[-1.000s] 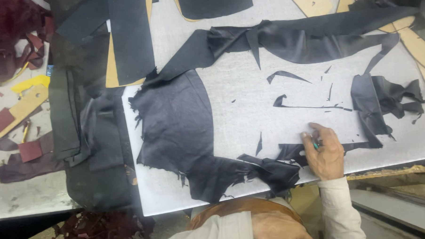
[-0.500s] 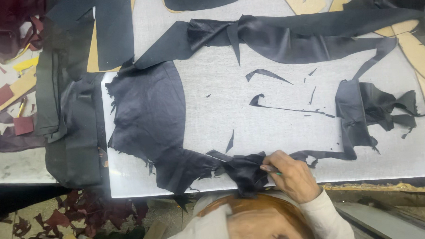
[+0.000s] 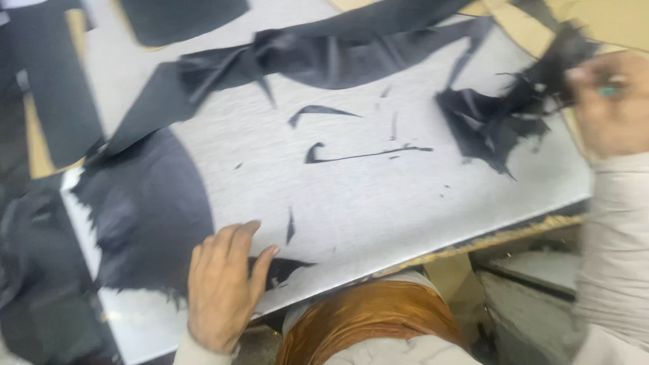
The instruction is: The person places cardboard templates on a large sheet of black leather and uses a rotary cutter to cut around the templates. The person repeatedly repositions the templates and cuts multiple leather pieces, then sets the cut pieces aside.
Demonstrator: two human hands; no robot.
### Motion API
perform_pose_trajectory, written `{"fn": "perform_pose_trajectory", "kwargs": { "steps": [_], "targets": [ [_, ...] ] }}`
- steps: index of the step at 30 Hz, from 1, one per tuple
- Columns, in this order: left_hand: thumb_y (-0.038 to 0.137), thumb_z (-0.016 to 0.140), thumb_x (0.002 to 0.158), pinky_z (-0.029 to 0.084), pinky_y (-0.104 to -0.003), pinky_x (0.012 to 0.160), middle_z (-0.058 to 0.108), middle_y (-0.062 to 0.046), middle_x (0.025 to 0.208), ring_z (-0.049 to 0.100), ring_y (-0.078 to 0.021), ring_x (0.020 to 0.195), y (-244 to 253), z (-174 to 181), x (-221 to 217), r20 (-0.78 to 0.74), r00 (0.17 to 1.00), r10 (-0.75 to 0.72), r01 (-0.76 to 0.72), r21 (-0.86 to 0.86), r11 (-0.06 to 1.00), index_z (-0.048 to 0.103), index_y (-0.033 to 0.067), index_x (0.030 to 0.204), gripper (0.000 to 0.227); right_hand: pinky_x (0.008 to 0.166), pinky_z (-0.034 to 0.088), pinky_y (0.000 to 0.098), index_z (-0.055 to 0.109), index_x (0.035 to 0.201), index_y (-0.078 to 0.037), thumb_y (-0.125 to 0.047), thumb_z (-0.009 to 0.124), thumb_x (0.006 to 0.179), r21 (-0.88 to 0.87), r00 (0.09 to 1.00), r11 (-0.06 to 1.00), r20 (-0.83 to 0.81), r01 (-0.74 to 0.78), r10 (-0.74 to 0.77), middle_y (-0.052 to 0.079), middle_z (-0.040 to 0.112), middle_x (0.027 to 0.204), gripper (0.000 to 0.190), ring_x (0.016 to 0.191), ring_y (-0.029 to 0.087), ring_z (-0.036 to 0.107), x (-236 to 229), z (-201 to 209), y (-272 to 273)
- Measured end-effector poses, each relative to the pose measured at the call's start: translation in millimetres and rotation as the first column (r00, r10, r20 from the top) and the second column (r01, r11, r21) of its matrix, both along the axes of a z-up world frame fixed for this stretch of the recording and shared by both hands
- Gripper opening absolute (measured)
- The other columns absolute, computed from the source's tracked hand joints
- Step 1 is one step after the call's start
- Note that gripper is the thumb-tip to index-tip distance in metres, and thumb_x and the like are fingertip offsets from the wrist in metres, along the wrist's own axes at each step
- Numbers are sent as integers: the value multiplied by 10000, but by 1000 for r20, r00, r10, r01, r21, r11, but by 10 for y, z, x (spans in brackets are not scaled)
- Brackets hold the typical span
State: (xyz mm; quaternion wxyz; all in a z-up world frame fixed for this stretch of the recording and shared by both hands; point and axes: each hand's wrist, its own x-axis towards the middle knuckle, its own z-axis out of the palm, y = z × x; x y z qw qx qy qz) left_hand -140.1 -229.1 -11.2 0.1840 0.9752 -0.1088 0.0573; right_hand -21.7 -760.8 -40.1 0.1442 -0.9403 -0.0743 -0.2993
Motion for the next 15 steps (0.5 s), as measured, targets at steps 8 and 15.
{"fn": "perform_pose_trajectory", "kwargs": {
  "steps": [8,15],
  "targets": [
    [378,865,739,528,-441,940,490,-307,1463,581,-347,1244,-589,-427,43,-137,937,-321,188,-578,794,339,-101,1542,1072,698,627,281,670,1009,-61,-142,709,994,564,740,660,-124,-496,661,78,728,941,91,816,181,738,-909,147,2234],
    [-19,614,883,629,-355,679,767,-144,1053,773,-222,847,-23,-694,147,-418,908,30,-238,-454,859,715,60,1179,322,772,621,333,660,1174,-20,-159,693,1002,555,869,771,-160,-313,469,146,717,1121,223,938,240,742,-1210,111,2266]
  ]
}}
